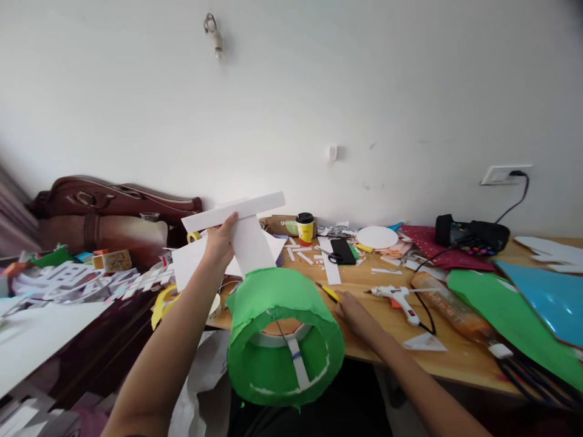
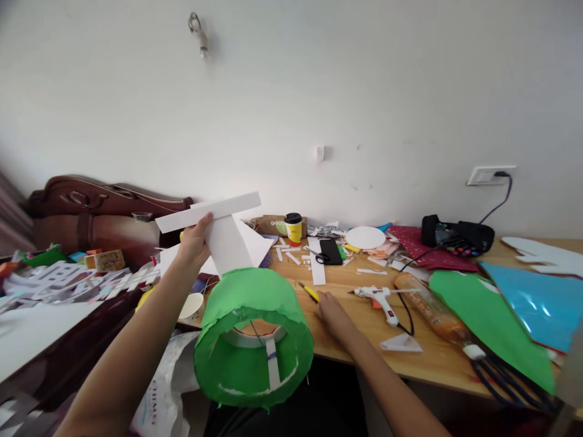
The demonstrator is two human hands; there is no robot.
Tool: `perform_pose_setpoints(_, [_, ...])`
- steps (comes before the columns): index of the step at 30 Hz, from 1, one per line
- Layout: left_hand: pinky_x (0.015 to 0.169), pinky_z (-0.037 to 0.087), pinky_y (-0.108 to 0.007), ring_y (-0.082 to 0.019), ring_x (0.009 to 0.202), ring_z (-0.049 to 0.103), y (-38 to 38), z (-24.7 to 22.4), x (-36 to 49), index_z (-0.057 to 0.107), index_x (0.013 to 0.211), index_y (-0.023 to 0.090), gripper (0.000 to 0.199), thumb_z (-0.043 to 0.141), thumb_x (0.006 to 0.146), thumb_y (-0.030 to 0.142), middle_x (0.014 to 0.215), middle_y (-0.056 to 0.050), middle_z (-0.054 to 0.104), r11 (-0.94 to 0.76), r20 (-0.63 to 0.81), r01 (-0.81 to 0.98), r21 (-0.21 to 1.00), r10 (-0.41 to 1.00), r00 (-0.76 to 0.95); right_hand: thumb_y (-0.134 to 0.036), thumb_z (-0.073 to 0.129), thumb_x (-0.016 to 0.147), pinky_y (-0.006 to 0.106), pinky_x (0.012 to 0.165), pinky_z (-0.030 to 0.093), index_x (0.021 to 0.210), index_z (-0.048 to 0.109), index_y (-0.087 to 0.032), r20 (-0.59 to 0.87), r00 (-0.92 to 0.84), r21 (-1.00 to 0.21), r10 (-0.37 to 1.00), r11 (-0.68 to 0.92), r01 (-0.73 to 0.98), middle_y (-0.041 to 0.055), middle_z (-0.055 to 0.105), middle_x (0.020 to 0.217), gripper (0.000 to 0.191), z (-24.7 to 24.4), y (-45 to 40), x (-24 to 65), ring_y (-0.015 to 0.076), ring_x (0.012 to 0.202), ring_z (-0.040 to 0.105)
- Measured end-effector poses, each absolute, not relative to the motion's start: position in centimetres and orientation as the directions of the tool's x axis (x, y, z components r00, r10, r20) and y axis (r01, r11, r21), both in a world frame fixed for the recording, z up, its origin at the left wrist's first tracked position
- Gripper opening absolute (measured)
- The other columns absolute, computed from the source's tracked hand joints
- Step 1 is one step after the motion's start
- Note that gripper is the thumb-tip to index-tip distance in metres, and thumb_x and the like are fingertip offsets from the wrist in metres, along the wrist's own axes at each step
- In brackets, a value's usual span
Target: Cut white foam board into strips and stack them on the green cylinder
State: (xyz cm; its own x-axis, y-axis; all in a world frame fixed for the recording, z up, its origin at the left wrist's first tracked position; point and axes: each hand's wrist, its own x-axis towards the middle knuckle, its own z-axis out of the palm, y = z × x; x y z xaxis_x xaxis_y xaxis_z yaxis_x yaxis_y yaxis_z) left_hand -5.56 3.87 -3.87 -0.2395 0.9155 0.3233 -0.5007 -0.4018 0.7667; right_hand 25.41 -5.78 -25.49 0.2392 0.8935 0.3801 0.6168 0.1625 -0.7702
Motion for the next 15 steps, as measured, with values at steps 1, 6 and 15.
perform_pose_setpoints(1, [0.089, 0.06, -0.038, -0.024, 0.083, 0.073, 3.8, -3.7, -5.3, 0.07, 0.091, 0.015, 0.028, 0.086, 0.068, 0.022, 0.094, -0.008, 0.077, -0.401, 0.33, -0.507, 0.763, 0.916, -0.227, -0.028, 0.061, 0.063, 0.039, 0.067, 0.053, 0.073, 0.068, -0.03, 0.371, 0.214, -0.77, 0.904, 0.17, 0.616, 0.0057, 0.067, 0.071, 0.012, -25.0, -5.7, 26.1, 0.0274, 0.068, 0.063])
perform_pose_setpoints(6, [0.084, 0.061, -0.041, -0.025, 0.077, 0.074, 4.8, -3.9, -4.0, 0.069, 0.089, 0.012, 0.026, 0.084, 0.069, 0.021, 0.084, -0.01, 0.076, -0.292, 0.242, -0.503, 0.813, 0.956, -0.165, -0.041, 0.05, 0.081, 0.039, 0.07, 0.051, 0.11, 0.062, -0.019, 0.359, 0.342, -0.834, 0.868, 0.135, 0.534, 0.0055, 0.065, 0.084, 0.038, -20.1, -6.4, 29.3, 0.0236, 0.072, 0.06])
perform_pose_setpoints(15, [0.076, 0.062, -0.038, -0.021, 0.067, 0.072, 11.9, -8.2, -2.6, 0.065, 0.091, 0.009, 0.022, 0.078, 0.077, 0.017, 0.073, -0.01, 0.073, -0.079, -0.053, -0.589, 0.805, 0.978, -0.203, -0.049, 0.069, 0.078, 0.03, 0.059, 0.05, 0.11, 0.067, -0.024, 0.036, 0.059, -0.999, 0.998, 0.036, 0.01, 0.0042, 0.07, 0.091, 0.041, -17.1, -10.0, 27.2, 0.0189, 0.07, 0.061])
